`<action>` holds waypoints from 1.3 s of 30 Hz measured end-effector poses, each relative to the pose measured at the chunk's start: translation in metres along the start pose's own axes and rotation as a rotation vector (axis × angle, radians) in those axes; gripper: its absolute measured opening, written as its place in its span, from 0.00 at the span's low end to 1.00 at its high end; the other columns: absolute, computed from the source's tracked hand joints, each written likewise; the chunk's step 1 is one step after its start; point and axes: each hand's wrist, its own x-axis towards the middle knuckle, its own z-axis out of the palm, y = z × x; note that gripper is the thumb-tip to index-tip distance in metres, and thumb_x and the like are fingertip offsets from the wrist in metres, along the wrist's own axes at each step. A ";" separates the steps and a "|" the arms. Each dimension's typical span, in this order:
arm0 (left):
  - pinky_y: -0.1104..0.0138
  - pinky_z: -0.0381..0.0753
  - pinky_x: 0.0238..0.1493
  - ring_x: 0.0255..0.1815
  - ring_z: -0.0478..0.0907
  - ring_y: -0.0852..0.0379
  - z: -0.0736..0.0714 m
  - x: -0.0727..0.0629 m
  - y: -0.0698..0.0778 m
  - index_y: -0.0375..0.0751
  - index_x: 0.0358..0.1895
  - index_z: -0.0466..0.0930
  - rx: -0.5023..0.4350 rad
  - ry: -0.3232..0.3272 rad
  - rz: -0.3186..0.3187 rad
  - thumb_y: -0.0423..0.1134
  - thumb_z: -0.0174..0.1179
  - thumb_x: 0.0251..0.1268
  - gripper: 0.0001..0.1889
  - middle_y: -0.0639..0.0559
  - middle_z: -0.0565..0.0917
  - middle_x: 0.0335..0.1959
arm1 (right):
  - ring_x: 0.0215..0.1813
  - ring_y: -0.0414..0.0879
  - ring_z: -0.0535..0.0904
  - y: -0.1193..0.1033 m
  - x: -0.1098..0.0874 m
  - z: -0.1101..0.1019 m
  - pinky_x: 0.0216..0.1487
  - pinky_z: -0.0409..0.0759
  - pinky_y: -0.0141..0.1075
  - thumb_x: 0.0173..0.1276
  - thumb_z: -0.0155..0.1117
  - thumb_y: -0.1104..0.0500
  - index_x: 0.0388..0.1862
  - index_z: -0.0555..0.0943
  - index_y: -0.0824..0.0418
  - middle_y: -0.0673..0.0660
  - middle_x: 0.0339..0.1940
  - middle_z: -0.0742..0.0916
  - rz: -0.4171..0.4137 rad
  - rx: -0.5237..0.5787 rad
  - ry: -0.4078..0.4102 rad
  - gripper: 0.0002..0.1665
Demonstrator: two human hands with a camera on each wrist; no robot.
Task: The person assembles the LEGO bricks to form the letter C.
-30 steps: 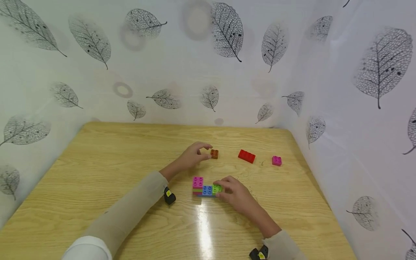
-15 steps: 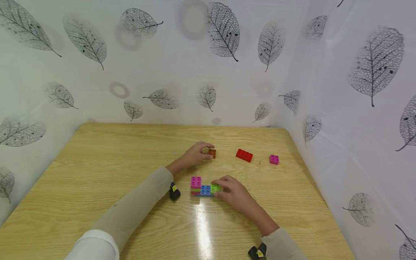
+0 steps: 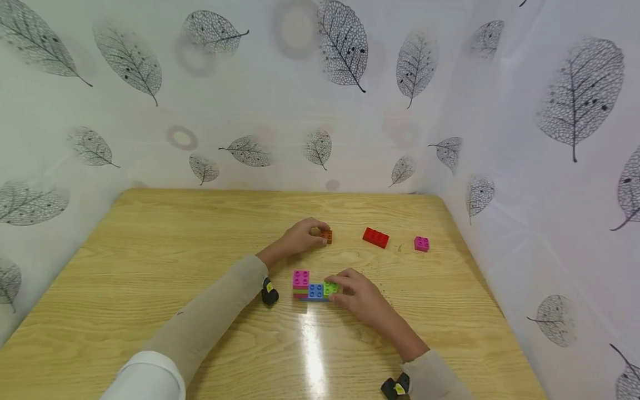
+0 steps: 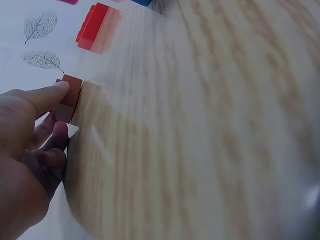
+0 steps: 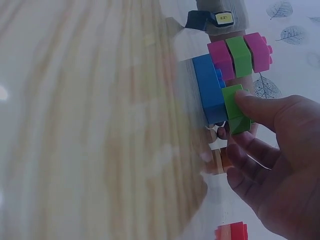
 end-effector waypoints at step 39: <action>0.66 0.76 0.39 0.37 0.71 0.56 -0.041 -0.100 0.031 0.50 0.59 0.82 -0.084 0.012 0.239 0.44 0.67 0.68 0.18 0.56 0.81 0.52 | 0.41 0.40 0.74 0.001 -0.001 0.001 0.39 0.77 0.32 0.71 0.66 0.48 0.65 0.81 0.52 0.49 0.54 0.81 0.030 0.013 -0.006 0.25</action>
